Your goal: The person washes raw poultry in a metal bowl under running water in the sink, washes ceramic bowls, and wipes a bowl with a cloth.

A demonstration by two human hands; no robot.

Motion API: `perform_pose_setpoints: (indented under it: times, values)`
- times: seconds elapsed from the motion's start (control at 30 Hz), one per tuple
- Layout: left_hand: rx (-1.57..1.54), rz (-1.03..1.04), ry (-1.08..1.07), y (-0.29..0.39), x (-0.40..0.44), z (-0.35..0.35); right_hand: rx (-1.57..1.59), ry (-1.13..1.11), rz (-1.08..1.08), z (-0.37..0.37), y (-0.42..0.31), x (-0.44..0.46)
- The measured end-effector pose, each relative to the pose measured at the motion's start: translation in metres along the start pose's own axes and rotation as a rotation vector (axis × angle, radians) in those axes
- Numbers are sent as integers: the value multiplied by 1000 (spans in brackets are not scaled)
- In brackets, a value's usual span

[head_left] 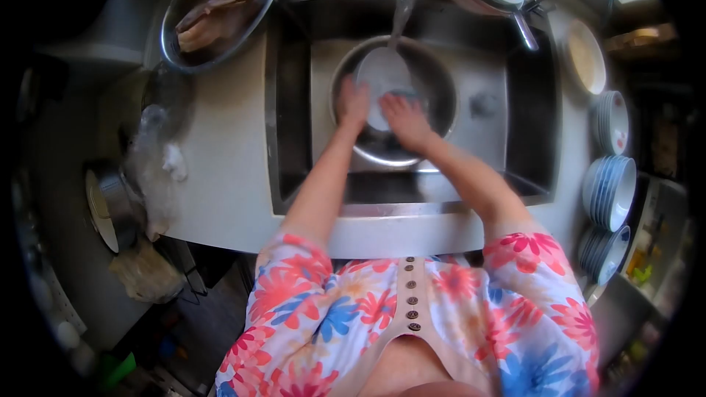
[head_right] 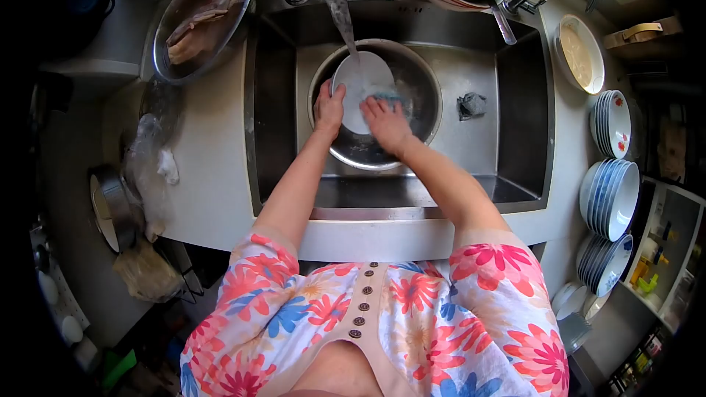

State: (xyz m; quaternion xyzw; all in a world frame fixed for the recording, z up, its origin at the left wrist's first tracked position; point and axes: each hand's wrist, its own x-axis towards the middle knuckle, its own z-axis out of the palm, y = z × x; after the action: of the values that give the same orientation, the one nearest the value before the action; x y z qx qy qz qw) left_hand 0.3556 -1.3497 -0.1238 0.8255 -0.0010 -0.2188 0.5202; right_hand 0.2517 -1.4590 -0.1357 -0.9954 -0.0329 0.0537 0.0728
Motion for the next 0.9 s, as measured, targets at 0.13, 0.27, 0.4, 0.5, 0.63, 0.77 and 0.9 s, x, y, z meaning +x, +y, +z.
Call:
perform_pose_setpoints:
  times: [0.13, 0.27, 0.4, 0.5, 0.63, 0.77, 0.9]
  values:
    - [-16, 19, -19, 17, -12, 9, 234, -99, 227, -4, -6, 16]
    - [53, 78, 47, 16, -11, 4, 578, -123, 205, -15, -28, 16]
    - [9, 25, -18, 4, -5, -3, 96, 23, 34, 3, 3, -3]
    - [-114, 20, 11, -9, 5, 10, 178, 22, 133, 3, 1, 11]
    - [4, 74, 63, 14, -14, -1, 756, -131, 217, -16, -25, 25]
    - [5, 20, -45, 11, 3, -11, 337, -41, -20, -14, -11, -2]
    - [-48, 0, -22, 14, -1, -12, -26, -70, -146, -26, 36, 8]
